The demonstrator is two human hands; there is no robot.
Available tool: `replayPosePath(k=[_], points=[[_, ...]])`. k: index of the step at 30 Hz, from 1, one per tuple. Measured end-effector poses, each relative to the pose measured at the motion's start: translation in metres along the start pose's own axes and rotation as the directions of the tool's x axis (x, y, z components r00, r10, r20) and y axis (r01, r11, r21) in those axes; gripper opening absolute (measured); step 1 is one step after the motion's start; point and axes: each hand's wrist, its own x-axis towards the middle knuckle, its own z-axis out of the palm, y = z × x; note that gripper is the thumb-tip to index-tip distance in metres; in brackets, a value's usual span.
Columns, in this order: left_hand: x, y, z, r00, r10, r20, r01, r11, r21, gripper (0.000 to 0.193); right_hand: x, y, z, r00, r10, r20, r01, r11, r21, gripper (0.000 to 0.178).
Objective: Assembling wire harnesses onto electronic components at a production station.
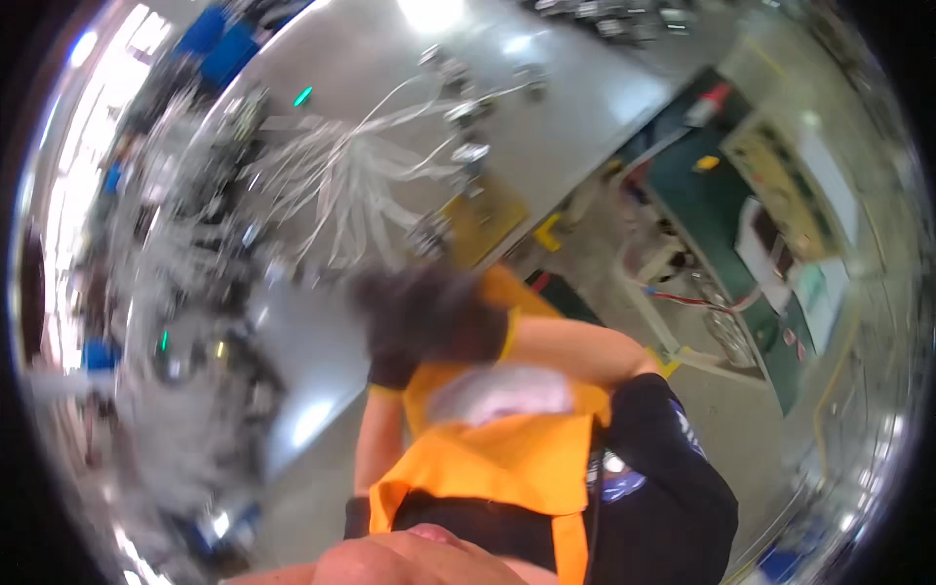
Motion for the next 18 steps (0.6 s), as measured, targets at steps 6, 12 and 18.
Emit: replayPosePath(k=[6, 12, 18], points=[[0.024, 0.04, -0.022, 0.999, -0.036, -0.02, 0.037, 0.998, 0.053, 0.055, -0.022, -0.144, 0.142, 0.974, -0.026, 0.226, 0.205, 0.534, -0.82, 0.01], [0.026, 0.025, -0.026, 0.99, -0.119, 0.082, 0.115, 0.992, 0.052, 0.054, -0.042, -0.147, 0.161, 0.955, 0.013, 0.297, 0.275, 0.342, -0.898, 0.009], [0.018, 0.003, -0.013, 0.982, -0.185, 0.035, 0.187, 0.977, -0.104, 0.045, -0.052, -0.132, 0.088, 0.918, 0.013, 0.397, 0.393, 0.122, -0.912, 0.009]])
